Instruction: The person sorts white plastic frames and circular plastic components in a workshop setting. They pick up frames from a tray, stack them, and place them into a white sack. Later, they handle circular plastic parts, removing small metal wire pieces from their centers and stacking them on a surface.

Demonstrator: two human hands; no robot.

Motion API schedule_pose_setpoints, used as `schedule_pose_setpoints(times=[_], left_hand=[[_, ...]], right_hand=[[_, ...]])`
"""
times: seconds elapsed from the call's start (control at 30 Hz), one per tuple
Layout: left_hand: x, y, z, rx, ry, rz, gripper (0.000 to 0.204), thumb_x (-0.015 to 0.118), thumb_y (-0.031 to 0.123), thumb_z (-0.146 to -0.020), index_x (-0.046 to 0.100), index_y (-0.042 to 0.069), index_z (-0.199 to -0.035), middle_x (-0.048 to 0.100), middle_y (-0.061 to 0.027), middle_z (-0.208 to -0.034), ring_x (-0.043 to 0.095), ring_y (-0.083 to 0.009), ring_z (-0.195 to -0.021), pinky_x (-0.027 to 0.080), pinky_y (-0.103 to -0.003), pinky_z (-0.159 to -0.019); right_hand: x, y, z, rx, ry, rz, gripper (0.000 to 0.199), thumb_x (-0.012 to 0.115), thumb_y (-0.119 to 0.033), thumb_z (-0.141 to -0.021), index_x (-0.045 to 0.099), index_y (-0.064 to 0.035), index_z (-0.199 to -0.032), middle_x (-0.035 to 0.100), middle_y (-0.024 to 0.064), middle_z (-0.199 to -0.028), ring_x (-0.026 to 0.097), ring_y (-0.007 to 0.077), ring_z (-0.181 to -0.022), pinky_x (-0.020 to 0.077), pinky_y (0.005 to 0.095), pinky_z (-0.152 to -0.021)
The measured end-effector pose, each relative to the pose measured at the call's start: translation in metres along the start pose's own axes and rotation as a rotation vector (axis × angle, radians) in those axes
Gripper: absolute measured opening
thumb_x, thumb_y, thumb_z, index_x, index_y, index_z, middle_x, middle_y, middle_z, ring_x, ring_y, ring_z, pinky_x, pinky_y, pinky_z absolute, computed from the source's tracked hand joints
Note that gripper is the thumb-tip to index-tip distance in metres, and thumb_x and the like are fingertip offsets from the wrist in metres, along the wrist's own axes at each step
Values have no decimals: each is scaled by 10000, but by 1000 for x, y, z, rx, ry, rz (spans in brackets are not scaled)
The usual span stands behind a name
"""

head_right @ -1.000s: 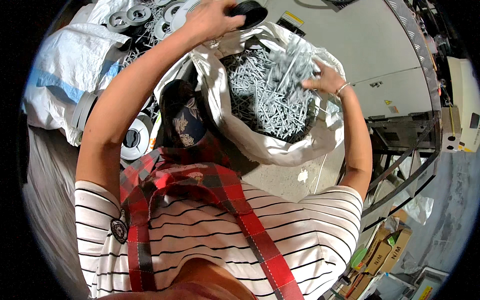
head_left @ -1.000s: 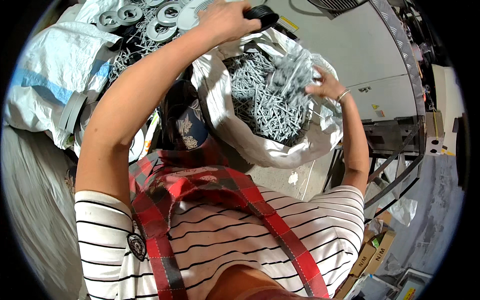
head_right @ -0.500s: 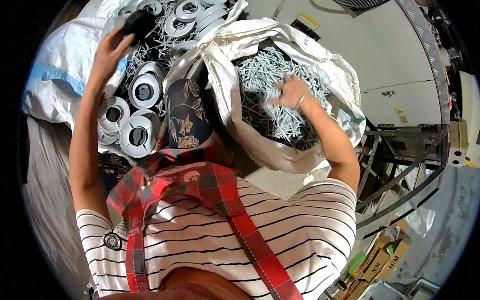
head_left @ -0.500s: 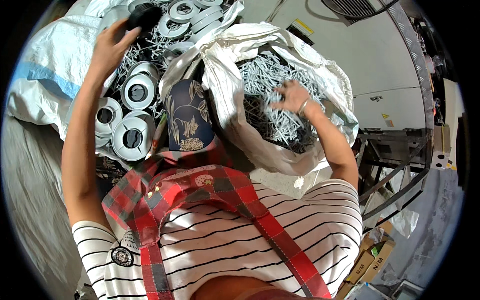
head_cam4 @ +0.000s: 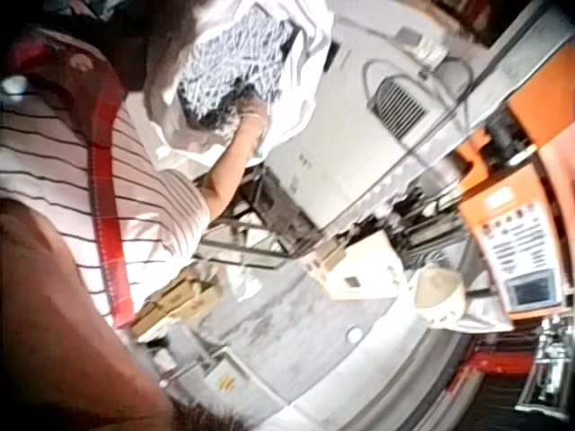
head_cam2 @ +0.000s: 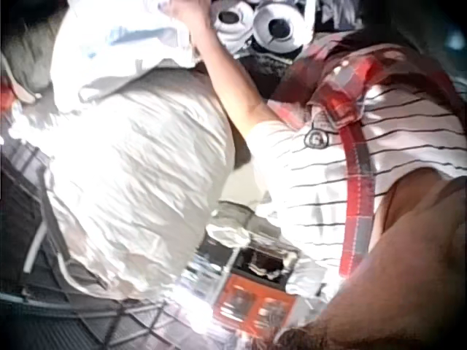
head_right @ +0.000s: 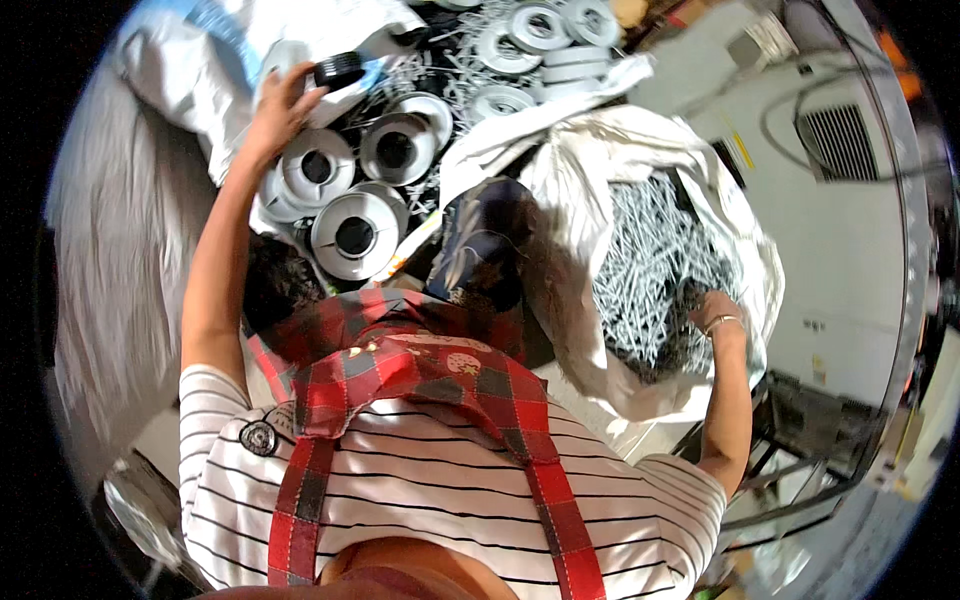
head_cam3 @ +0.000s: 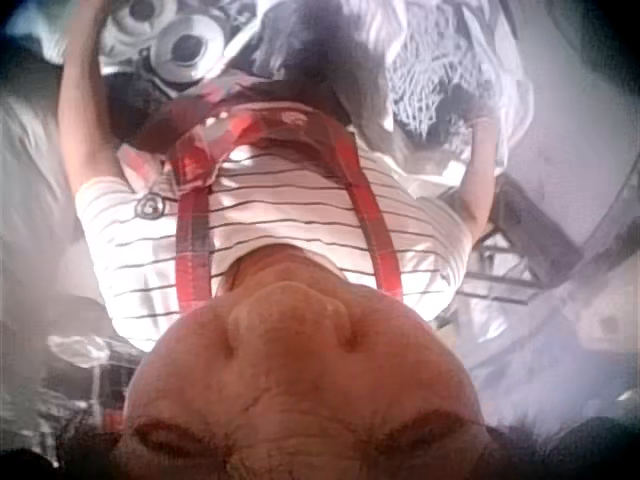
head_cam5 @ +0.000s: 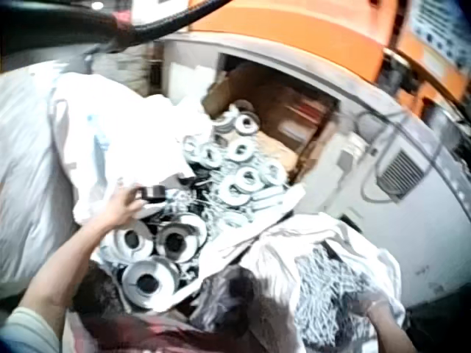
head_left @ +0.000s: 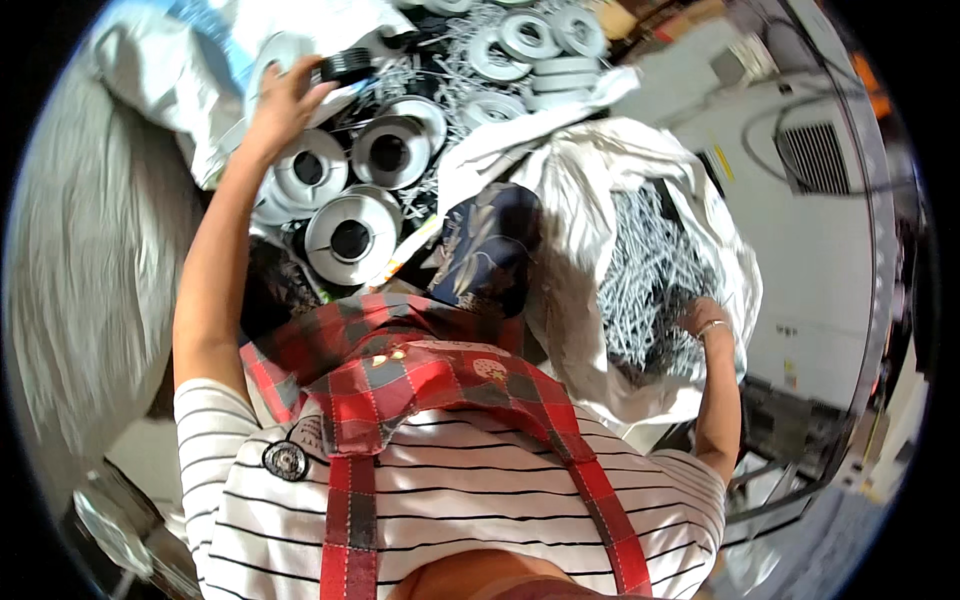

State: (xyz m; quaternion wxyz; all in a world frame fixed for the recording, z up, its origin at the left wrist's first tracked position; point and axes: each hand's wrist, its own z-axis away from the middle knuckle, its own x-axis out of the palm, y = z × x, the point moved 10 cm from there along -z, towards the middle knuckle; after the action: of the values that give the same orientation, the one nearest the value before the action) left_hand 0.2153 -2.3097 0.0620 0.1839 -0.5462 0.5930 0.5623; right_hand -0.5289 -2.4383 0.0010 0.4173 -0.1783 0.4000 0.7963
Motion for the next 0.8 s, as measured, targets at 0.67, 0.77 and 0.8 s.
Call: schedule_pose_setpoints(times=[0.67, 0.77, 0.8], left_hand=[[-14, -81, 23, -590, 424, 1112, 322, 665, 172, -811, 588, -9, -1065, 624, -54, -918, 585, -128, -801, 478, -270, -716], [-16, -82, 24, -664, 388, 1050, 346, 681, 203, -823, 592, 9, -1096, 631, -46, -956, 581, -119, -826, 468, -258, -738], [-16, -84, 22, -677, 381, 1041, 361, 684, 212, -823, 589, 13, -1109, 632, -45, -962, 580, -117, -840, 464, -256, -750]], right_hand=[[-375, -546, -100, -953, 483, -561, 618, 722, -367, -691, 564, 1, -1162, 614, 206, -1098, 591, 319, -1018, 457, 357, -896], [-388, -606, -134, -931, 488, -553, 741, 763, -408, -627, 534, 11, -1194, 593, 216, -1138, 578, 320, -1049, 449, 354, -913], [-390, -628, -145, -948, 490, -521, 763, 777, -412, -603, 536, 2, -1197, 572, 229, -1172, 558, 326, -1086, 431, 350, -942]])
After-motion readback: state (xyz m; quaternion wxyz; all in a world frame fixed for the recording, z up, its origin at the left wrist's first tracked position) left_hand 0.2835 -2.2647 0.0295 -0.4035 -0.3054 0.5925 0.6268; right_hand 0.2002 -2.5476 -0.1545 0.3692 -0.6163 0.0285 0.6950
